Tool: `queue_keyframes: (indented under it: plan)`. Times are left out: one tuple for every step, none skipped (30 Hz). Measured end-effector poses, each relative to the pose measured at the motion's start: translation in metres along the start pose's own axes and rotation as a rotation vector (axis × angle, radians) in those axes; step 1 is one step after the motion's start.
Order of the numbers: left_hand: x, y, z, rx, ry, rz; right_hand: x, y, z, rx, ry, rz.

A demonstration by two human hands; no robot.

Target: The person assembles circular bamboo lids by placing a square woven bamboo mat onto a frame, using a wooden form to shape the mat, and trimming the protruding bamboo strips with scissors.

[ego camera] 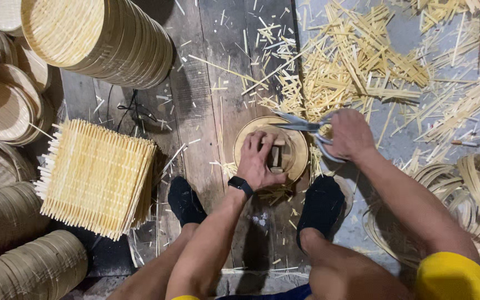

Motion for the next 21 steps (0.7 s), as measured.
queue_keyframes:
  plan:
    - [0.000,0.001,-0.001,0.001,-0.043,0.035,-0.002,0.003,0.002,-0.051,0.023,-0.059]
    - [0.000,0.002,-0.001,0.012,-0.050,0.041,-0.007,0.003,0.005,-0.101,0.047,-0.117]
    - [0.001,0.004,-0.001,0.022,-0.057,0.046,-0.008,0.002,0.004,-0.152,0.072,-0.175]
    - [0.000,0.007,-0.001,0.033,-0.064,0.049,-0.007,-0.004,-0.004,-0.178,0.041,-0.112]
    - [-0.001,0.009,0.000,0.020,-0.079,0.083,-0.006,-0.010,-0.013,-0.204,0.010,-0.049]
    - [-0.003,0.011,0.001,0.008,-0.096,0.119,-0.005,-0.016,-0.020,-0.230,-0.022,0.015]
    - [-0.006,0.014,0.002,-0.004,-0.112,0.154,-0.005,-0.019,-0.024,-0.193,-0.010,0.011]
    - [-0.010,0.016,0.003,-0.011,-0.130,0.182,-0.005,-0.021,-0.029,-0.155,-0.002,0.007]
    - [-0.013,0.017,0.005,-0.019,-0.149,0.210,-0.005,-0.023,-0.034,-0.118,0.007,0.004]
    - [-0.018,0.017,0.007,-0.026,-0.166,0.235,-0.004,-0.026,-0.036,-0.108,-0.007,0.009]
    - [-0.024,0.016,0.014,0.087,-0.062,0.284,-0.003,-0.030,-0.034,-0.098,-0.020,0.015]
    - [-0.032,0.014,0.023,0.198,0.043,0.334,-0.002,-0.033,-0.034,-0.090,-0.035,0.021]
    - [-0.039,0.010,0.033,0.308,0.147,0.384,0.002,-0.033,-0.040,-0.156,-0.088,-0.008]
    - [-0.049,0.010,0.042,0.341,0.179,0.282,0.006,-0.031,-0.049,-0.223,-0.140,-0.037]
    - [-0.059,0.009,0.053,0.374,0.209,0.181,0.008,-0.032,-0.055,-0.289,-0.191,-0.066]
    - [-0.066,0.005,0.064,0.407,0.241,0.080,0.010,-0.031,-0.063,-0.282,-0.256,-0.146]
    - [-0.071,-0.003,0.072,0.375,0.227,0.098,0.014,-0.031,-0.075,-0.275,-0.320,-0.225]
    - [-0.080,-0.012,0.077,0.346,0.204,0.116,0.018,-0.032,-0.086,-0.263,-0.392,-0.309]
    - [-0.088,-0.021,0.080,0.316,0.181,0.134,0.016,-0.035,-0.090,-0.177,-0.418,-0.321]
    - [-0.098,-0.029,0.079,0.231,0.139,0.114,0.013,-0.038,-0.091,-0.089,-0.444,-0.332]
    - [-0.108,-0.036,0.075,0.147,0.096,0.092,0.012,-0.036,-0.094,-0.002,-0.469,-0.343]
Point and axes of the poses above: each hand's wrist, its own x-axis away from the middle knuckle, its own y-axis out of the back of the hand, z = x × y, the point moved 4 cm from there along -x, towards the middle knuckle, and after that the axes turned 7 degrees about -x, right-handed, at the moved point
